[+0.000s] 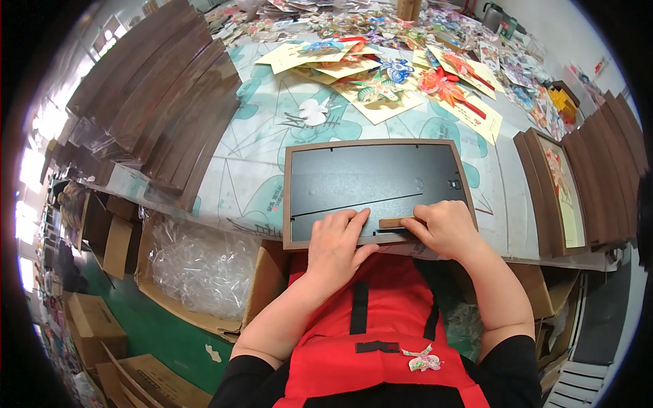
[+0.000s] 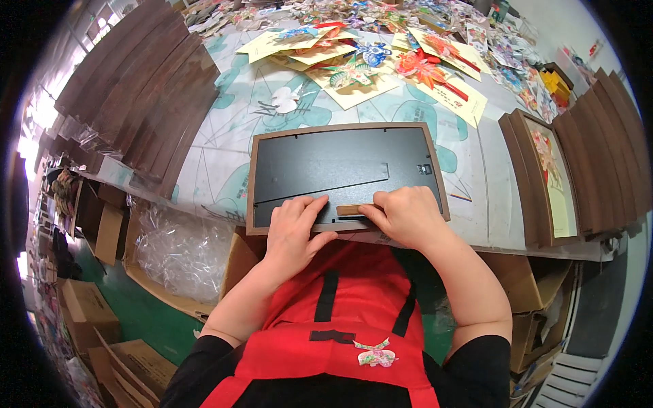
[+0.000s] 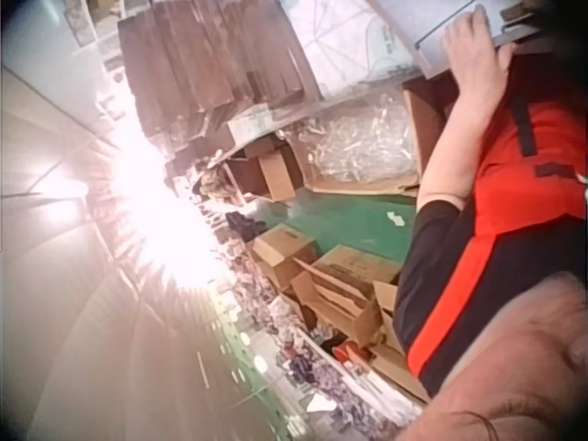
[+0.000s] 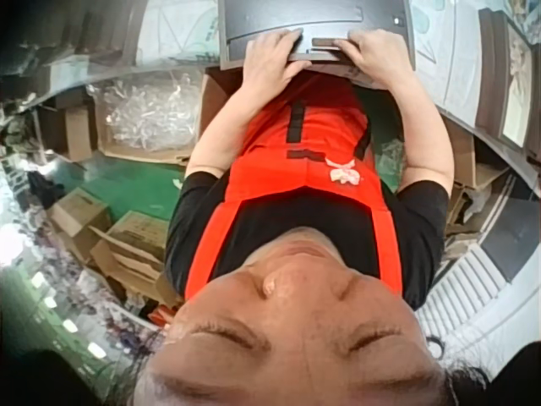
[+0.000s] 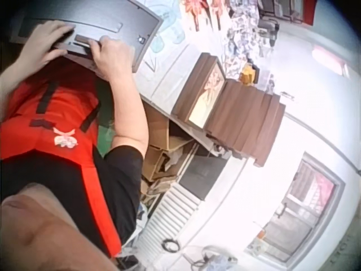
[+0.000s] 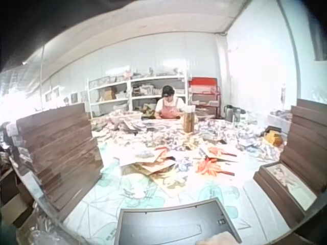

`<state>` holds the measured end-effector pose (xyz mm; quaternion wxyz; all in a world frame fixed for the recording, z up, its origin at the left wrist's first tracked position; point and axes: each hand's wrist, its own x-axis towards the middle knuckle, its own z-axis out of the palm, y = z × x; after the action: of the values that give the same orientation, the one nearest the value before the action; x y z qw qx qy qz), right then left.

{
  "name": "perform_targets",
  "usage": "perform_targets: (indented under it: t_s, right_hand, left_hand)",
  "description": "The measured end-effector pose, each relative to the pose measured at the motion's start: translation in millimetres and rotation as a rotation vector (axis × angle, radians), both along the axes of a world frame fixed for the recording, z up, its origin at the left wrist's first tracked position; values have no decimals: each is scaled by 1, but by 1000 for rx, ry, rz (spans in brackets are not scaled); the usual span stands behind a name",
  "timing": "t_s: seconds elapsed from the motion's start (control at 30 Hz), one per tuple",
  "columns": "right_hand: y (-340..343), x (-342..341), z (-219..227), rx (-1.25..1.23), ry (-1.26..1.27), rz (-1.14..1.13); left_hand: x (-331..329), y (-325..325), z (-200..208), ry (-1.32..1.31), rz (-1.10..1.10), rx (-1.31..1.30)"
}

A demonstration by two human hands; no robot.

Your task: The person assembles wooden frames by inserting a decorative paper cutout into a frame, placing a backing board, and securing the back panel. They use a small wooden stick to press the backing into place and wrap the finished frame in plastic film.

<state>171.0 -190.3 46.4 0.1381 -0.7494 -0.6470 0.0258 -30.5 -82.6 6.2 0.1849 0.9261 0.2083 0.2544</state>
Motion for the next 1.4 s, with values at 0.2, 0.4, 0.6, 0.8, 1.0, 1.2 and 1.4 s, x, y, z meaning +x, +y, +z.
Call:
perform_targets:
  t_s: [0.2, 0.4, 0.6, 0.8, 1.0, 1.2, 1.4]
  right_hand:
    - [11, -3, -2, -86, 0, 11]
    - [20, 2, 4, -167, 21, 103]
    - [17, 8, 9, -189, -13, 195]
    - [-14, -3, -20, 213, -252, 264]
    - [-7, -17, 1, 137, -262, 119]
    - [47, -63, -2, 225, -168, 332]
    - [79, -80, -18, 210, -98, 376]
  left_hand:
    - [3, -2, 0, -10, 0, 2]
    - [5, -4, -3, -47, 18, 13]
    - [7, -6, -8, -111, 25, 6]
    - [4, -7, -16, -128, -8, -7]
    - [-40, 19, 0, -406, 308, -59]
    - [-64, 38, -43, -457, 333, -519]
    - [-61, 32, -54, -463, 304, -489]
